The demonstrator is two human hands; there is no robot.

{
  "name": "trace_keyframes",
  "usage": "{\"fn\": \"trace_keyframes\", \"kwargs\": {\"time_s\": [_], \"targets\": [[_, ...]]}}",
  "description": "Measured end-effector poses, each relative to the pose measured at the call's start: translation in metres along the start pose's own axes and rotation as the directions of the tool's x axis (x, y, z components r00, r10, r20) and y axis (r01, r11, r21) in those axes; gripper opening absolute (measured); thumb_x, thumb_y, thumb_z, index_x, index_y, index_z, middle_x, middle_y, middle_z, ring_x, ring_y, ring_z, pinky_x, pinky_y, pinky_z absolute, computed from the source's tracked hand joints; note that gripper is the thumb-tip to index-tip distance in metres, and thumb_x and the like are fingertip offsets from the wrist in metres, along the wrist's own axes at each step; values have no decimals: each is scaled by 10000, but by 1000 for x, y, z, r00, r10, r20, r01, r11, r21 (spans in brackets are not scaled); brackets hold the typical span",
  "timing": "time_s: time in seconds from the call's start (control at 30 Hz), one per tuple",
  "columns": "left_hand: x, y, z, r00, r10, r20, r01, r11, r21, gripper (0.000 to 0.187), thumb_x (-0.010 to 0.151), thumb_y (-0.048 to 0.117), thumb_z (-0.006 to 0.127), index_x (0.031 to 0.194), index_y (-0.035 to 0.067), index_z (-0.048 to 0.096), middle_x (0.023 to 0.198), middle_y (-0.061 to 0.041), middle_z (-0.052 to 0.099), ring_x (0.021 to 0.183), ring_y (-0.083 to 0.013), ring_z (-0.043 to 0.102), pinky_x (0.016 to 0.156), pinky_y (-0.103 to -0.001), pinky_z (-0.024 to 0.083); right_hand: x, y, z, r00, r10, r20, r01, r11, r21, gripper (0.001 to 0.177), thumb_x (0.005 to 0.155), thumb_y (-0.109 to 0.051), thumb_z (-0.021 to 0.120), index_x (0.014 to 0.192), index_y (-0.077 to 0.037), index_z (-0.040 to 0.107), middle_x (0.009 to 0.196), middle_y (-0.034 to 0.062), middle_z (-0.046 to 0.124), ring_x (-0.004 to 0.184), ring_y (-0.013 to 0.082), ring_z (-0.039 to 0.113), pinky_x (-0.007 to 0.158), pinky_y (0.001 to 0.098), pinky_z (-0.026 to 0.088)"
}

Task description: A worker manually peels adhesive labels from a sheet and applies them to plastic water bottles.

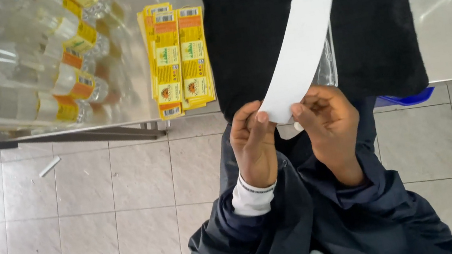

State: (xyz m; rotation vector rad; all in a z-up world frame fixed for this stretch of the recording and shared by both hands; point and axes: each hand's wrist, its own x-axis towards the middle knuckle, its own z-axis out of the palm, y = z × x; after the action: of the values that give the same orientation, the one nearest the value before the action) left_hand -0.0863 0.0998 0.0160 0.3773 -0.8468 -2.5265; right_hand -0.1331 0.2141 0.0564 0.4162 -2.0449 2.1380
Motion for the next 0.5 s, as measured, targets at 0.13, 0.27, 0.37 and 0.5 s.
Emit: {"fn": "trace_keyframes", "kwargs": {"time_s": [0.13, 0.27, 0.37, 0.5], "targets": [[1, 17, 3, 994, 36, 103, -65, 952, 298, 308, 968, 21, 826, 1241, -61, 710, 1087, -225, 812, 981, -233, 799, 874, -396, 676, 17, -15, -9, 995, -48, 91, 52, 998, -46, 209, 977, 3, 824, 1136, 118, 752, 800, 154, 702, 650, 183, 661, 633, 323, 605], [4, 24, 2, 984, 34, 176, -97, 926, 366, 200, 923, -33, 854, 1088, -87, 756, 904, -253, 806, 826, -284, 827, 754, -409, 703, 20, -16, -10, 958, -259, 120, 279, 939, -201, 180, 969, 3, 864, 1126, 76, 816, 918, 149, 728, 703, 194, 675, 660, 314, 585], [9, 20, 2, 981, 101, 163, -148, 938, 315, 161, 929, -40, 844, 1049, -100, 755, 837, -250, 802, 786, -303, 827, 729, -428, 704, 11, -19, -5, 883, -448, 140, 467, 808, -360, 170, 967, -32, 892, 1113, 39, 840, 1020, 162, 744, 765, 235, 689, 700, 337, 602], [11, 5, -15, 983, 78, 167, -121, 956, 268, 157, 903, -72, 846, 1016, -127, 752, 768, -259, 772, 729, -332, 819, 693, -455, 704, 0, -7, -9, 893, -412, 182, 450, 813, -371, 356, 954, -89, 917, 1258, 58, 804, 1067, 175, 728, 849, 249, 692, 763, 354, 612]]}}
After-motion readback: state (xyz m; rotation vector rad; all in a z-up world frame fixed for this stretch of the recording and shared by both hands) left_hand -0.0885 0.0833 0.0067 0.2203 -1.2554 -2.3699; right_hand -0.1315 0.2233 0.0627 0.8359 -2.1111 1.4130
